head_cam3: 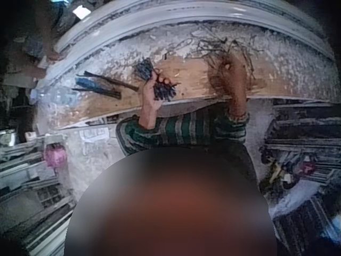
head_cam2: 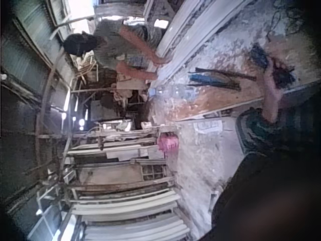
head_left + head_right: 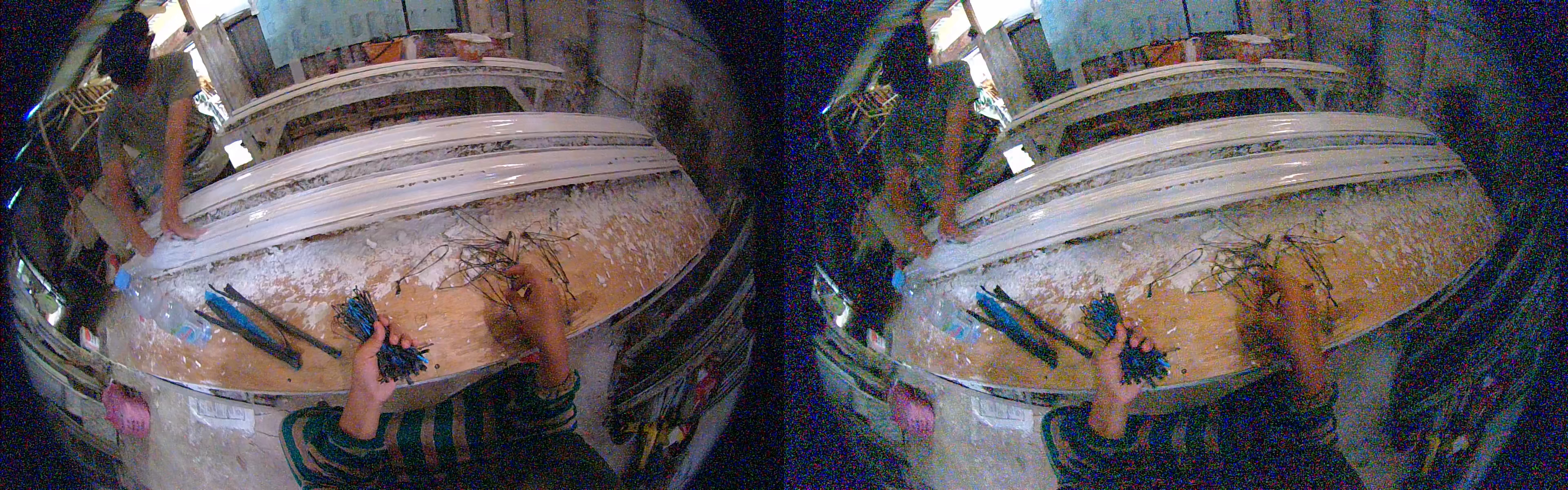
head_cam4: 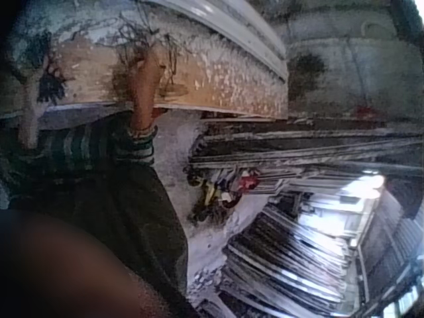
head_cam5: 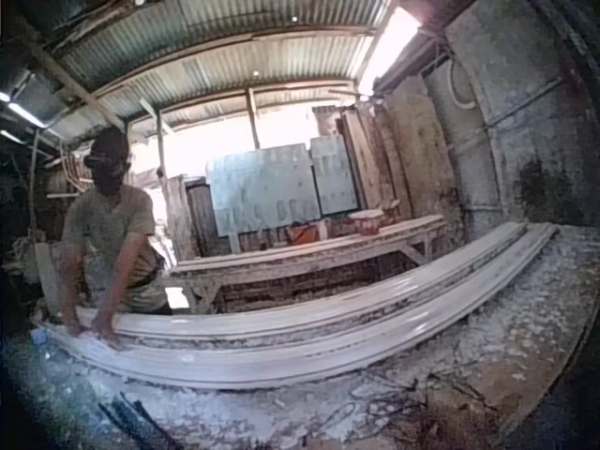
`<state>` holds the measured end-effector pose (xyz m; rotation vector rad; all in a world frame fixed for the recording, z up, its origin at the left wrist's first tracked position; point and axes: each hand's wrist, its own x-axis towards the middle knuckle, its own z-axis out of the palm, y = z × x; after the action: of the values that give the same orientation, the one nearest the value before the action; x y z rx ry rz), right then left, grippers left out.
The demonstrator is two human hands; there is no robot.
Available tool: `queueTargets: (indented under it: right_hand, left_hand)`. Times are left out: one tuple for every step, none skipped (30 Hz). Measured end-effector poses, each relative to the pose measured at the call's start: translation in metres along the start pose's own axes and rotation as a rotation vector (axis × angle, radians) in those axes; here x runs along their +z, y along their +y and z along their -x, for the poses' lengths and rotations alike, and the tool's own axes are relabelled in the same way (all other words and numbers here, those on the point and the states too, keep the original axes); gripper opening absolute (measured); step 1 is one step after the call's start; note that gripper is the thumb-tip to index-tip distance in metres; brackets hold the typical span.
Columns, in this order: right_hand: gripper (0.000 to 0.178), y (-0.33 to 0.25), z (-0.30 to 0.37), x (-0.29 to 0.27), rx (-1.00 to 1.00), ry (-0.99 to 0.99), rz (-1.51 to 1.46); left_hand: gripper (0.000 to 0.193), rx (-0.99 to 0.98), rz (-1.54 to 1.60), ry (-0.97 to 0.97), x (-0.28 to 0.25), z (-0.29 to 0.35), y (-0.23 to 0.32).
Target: The person sorts a bundle of blue zip ties and black wires on a workbench, separating them into piles. The person then picks up a black plastic strip and manipulates it with both hands. Another person is visible in the background working on a long white object.
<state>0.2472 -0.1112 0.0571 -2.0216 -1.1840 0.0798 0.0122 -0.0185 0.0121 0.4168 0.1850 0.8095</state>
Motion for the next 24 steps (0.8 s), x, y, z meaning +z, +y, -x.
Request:
queueTargets:
  right_hand:
    - [0.028, -0.002, -0.001, 0.0, -0.019, 0.031, -0.032]
    - [0.027, -0.003, -0.001, 0.0, -0.038, 0.061, -0.063]
    - [0.026, -0.004, -0.001, 0.0, -0.057, 0.091, -0.095]
    - [0.026, -0.005, 0.0, 0.001, -0.067, 0.109, -0.108]
    - [0.026, -0.006, 0.001, 0.001, -0.076, 0.127, -0.12]
    - [0.026, -0.006, 0.002, 0.002, -0.087, 0.145, -0.131]
    - [0.027, -0.006, 0.002, 0.003, -0.073, 0.137, -0.159]
    - [0.028, -0.006, 0.002, 0.005, -0.059, 0.129, -0.186]
    - [0.028, -0.005, 0.003, 0.006, -0.046, 0.122, -0.213]
    - [0.028, -0.004, 0.002, 0.007, -0.052, 0.114, -0.209]
    - [0.028, -0.003, 0.002, 0.008, -0.059, 0.107, -0.206]
    - [0.028, -0.002, 0.001, 0.01, -0.066, 0.1, -0.203]
    - [0.027, -0.001, 0.001, 0.011, -0.073, 0.099, -0.203]
    - [0.026, -0.002, 0.001, 0.012, -0.08, 0.098, -0.203]
    - [0.026, -0.003, 0.001, 0.013, -0.087, 0.097, -0.203]
    - [0.024, -0.004, 0.002, 0.013, -0.082, 0.069, -0.25]
    - [0.023, -0.008, 0.004, 0.014, -0.077, 0.04, -0.297]
    - [0.022, -0.012, 0.007, 0.014, -0.053, -0.001, -0.348]
    - [0.022, -0.017, 0.01, 0.015, -0.083, -0.034, -0.374]
    - [0.021, -0.023, 0.015, 0.016, -0.095, -0.08, -0.404]
    - [0.021, -0.029, 0.019, 0.018, -0.106, -0.126, -0.435]
    - [0.02, -0.036, 0.023, 0.022, -0.129, -0.195, -0.493]
    - [0.02, -0.043, 0.027, 0.027, -0.151, -0.265, -0.552]
    - [0.02, -0.049, 0.03, 0.031, -0.174, -0.334, -0.61]
  left_hand:
    - [0.015, 0.001, -0.006, 0.004, 0.0, 0.0, 0.0]
    - [0.015, 0.014, -0.013, -0.001, 0.0, 0.0, 0.0]
    - [0.015, 0.003, 0.0, 0.018, 0.001, -0.001, 0.0]
    - [0.015, 0.003, 0.011, 0.028, 0.001, -0.001, -0.001]
    - [0.015, 0.012, 0.021, 0.032, 0.002, 0.0, -0.001]
    - [0.015, 0.0, 0.016, 0.048, 0.002, 0.0, 0.0]
    - [0.015, -0.003, 0.011, 0.059, 0.003, 0.001, 0.0]
    - [0.015, 0.004, 0.003, 0.059, 0.004, 0.001, 0.0]
    - [0.015, -0.008, 0.001, 0.079, 0.004, 0.002, 0.001]
    - [0.015, -0.011, -0.005, 0.087, 0.005, 0.002, 0.001]
    - [0.015, -0.006, -0.012, 0.087, 0.005, 0.002, 0.001]
    - [0.015, -0.014, -0.003, 0.094, 0.005, 0.002, 0.001]
    - [0.015, -0.014, 0.005, 0.092, 0.005, 0.002, 0.001]
    - [0.015, -0.008, 0.008, 0.089, 0.005, 0.002, 0.001]
    - [0.014, -0.011, 0.003, 0.094, 0.005, 0.001, 0.0]
    - [0.014, -0.008, -0.007, 0.098, 0.005, 0.001, 0.0]
    - [0.014, 0.006, -0.024, 0.092, 0.005, 0.001, -0.001]
    - [0.013, -0.006, -0.044, 0.079, 0.005, 0.001, -0.001]
    - [0.013, -0.007, -0.071, 0.056, 0.005, 0.001, -0.001]
    - [0.013, 0.005, -0.113, 0.034, 0.005, 0.002, -0.001]
    - [0.013, -0.028, -0.162, 0.116, 0.005, 0.002, -0.002]
    - [0.013, -0.047, -0.226, 0.197, 0.005, 0.003, -0.003]
    - [0.013, -0.052, -0.294, 0.267, 0.005, 0.004, -0.003]
    - [0.013, -0.054, -0.292, 0.255, 0.005, 0.005, -0.004]
